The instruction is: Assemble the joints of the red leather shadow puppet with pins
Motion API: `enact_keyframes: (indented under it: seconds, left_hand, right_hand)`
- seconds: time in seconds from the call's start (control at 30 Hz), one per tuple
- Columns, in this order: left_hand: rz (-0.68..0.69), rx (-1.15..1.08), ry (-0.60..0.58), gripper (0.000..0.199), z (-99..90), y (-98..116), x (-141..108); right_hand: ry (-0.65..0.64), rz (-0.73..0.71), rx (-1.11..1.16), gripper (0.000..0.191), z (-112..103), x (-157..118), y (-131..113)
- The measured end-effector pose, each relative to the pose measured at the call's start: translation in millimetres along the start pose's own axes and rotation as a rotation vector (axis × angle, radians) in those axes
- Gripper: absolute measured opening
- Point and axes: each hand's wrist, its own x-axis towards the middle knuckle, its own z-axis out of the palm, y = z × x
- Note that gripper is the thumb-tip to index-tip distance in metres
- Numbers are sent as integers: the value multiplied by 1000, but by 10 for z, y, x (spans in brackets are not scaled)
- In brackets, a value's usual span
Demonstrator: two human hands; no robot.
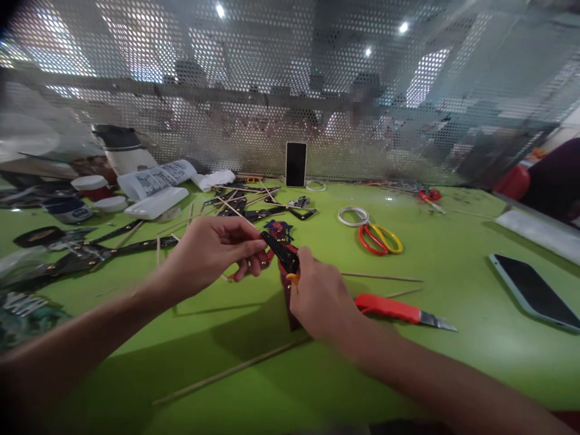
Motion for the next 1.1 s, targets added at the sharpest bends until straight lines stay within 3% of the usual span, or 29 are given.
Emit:
enact_keyframes:
  seconds: [0.13,0.37,0.67,0.87,1.1]
  left_hand:
    - [23,98,70,13,18,-64,22]
    - [62,241,79,12,-30,-235,66]
    - [4,533,-86,26,-113,-33,58]
    - [-56,321,-141,28,-140,-3,35]
    - [-73,159,29,12,-52,-18,9]
  right_hand:
    - [-21,25,-12,14,9,21,24]
    - [-10,-4,-41,12,-43,55,74]
    - [-11,27,-61,12,-65,58,72]
    - [26,20,-102,14,-87,47,57]
    - [-5,47,-57,15,-66,17,27]
